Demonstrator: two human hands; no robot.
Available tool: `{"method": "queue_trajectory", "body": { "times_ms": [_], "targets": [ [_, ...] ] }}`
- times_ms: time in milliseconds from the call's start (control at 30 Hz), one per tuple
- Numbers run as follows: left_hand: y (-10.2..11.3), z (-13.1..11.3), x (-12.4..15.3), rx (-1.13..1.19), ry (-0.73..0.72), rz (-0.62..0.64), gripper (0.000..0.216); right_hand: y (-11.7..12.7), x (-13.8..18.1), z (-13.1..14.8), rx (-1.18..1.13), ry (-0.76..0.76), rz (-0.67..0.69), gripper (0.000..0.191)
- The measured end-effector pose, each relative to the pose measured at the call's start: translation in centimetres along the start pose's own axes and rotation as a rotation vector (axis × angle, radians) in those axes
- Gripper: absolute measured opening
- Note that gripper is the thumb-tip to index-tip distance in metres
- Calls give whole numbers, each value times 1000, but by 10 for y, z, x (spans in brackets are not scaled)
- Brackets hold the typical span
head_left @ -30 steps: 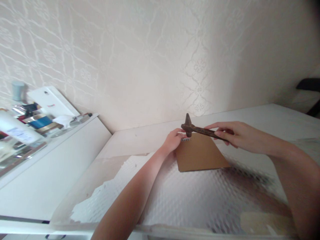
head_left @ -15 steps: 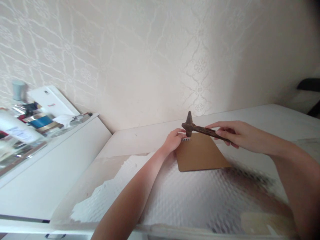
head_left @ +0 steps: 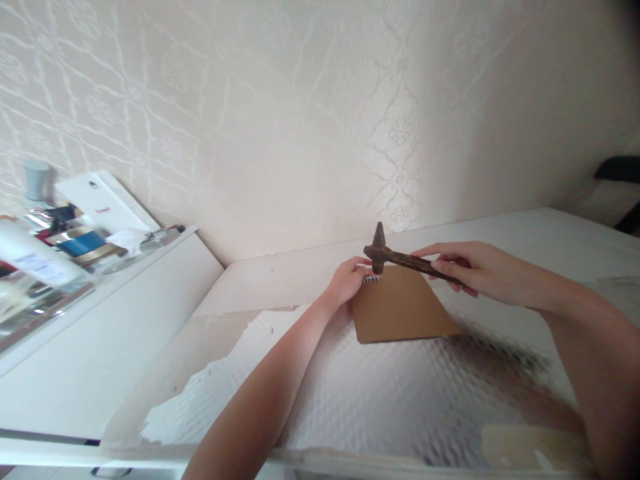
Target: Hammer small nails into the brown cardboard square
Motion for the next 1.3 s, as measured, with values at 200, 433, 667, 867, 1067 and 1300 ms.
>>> {"method": "queue_trajectory", "body": {
  "times_ms": [200, 433, 667, 867, 1067, 1300],
  "targets": [
    [0, -1, 0, -12, -13, -2, 23, 1, 0, -1, 2, -1, -12, 46],
    [0, 0, 0, -12, -3, -3, 22, 2, 0, -1, -22, -21, -14, 46],
    [1, -4, 3, -25, -6, -7, 21, 2, 1, -3, -16, -16, -13, 46],
    [0, -3, 3, -3, -6, -2, 22, 2, -2, -8, -38, -11, -27, 44],
    [0, -2, 2, -2, -6, -1, 22, 1, -2, -6, -65, -11, -34, 45],
    [0, -5, 4, -10, -11, 3, 21, 1, -2, -7, -63, -18, -31, 46]
  ]
}}
Point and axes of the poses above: each hand's wrist, its own x-axis away from the middle knuckle, its own y-axis out of the back of the hand, z = x × y, the point moved 8 cm from there along -x, towards the middle knuckle, and after that the axes turned 4 degrees about y, right-handed, at the moved point
